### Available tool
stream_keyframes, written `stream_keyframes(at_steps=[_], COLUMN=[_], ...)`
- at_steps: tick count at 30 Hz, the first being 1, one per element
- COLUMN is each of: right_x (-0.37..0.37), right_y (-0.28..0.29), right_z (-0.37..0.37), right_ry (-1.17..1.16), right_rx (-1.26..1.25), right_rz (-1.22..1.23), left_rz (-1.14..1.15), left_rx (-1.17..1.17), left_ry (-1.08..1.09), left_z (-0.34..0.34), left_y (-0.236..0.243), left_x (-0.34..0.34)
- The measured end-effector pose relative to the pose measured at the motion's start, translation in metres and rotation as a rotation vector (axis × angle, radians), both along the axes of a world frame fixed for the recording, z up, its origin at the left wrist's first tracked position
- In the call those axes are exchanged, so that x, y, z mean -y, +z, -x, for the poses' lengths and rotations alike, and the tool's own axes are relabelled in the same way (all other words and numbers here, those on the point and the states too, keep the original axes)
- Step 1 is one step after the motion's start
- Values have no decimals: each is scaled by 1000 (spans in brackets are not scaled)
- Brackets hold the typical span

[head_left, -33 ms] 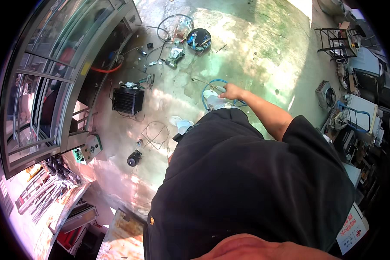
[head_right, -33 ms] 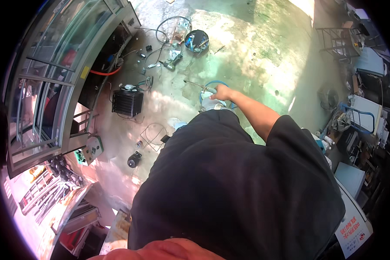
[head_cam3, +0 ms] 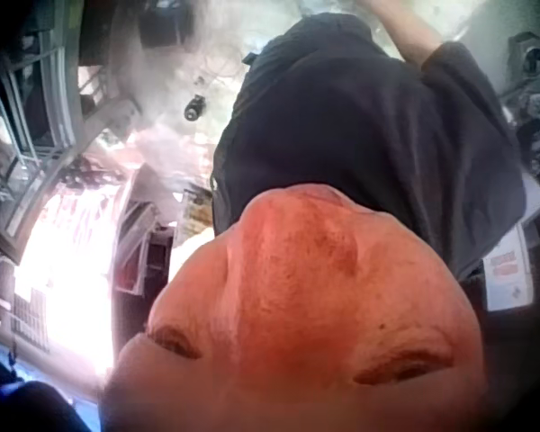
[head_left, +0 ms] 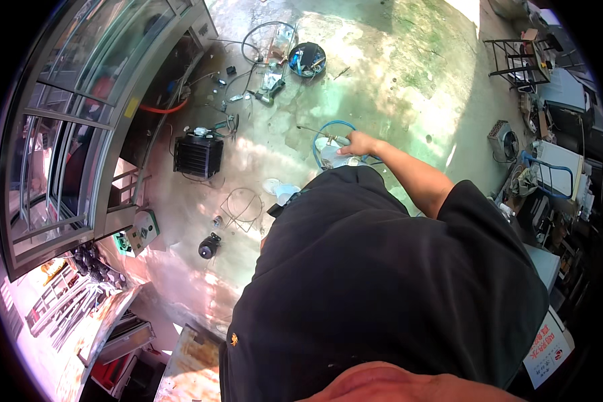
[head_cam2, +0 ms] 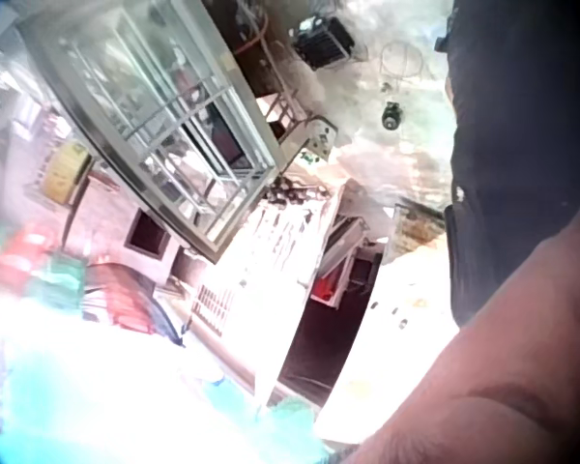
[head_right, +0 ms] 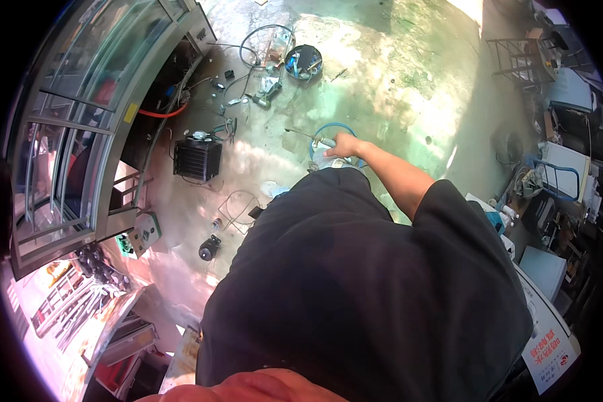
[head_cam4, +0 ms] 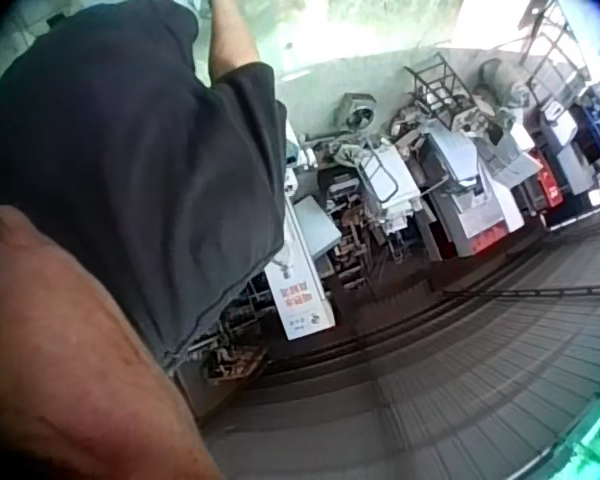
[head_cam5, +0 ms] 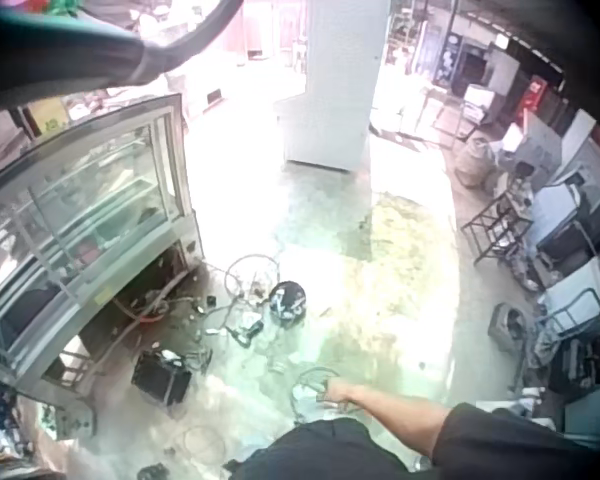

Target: The person sits on the floor and uses a soldering torch to heat a metal tube connected to a radiator unit. They apply solder to the joint, creating a flame and melting the metal to form a connection.

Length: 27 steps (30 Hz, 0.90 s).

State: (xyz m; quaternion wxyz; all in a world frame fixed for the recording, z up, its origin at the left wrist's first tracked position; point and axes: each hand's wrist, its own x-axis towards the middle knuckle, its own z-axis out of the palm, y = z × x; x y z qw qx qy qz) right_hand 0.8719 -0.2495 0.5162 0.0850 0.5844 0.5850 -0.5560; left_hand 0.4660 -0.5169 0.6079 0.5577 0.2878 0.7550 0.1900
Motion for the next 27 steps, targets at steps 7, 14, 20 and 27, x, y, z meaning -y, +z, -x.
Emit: stream_keyframes(at_steps=[7,14,20,27], right_x=[96,101,55,-20], right_y=[20,82,109,127], right_z=[66,135,190,230], right_ry=[-9,-24,144,315], right_rx=[74,159,166,17], right_rz=[46,26,113,260], left_rz=[-16,-13,19,205], left_rx=[212,20,58,346], left_ry=[-321,-251,-130,148], left_z=[117,161,177,181], left_y=[-18,-64,-77,-51], left_x=[-17,36,42,45])
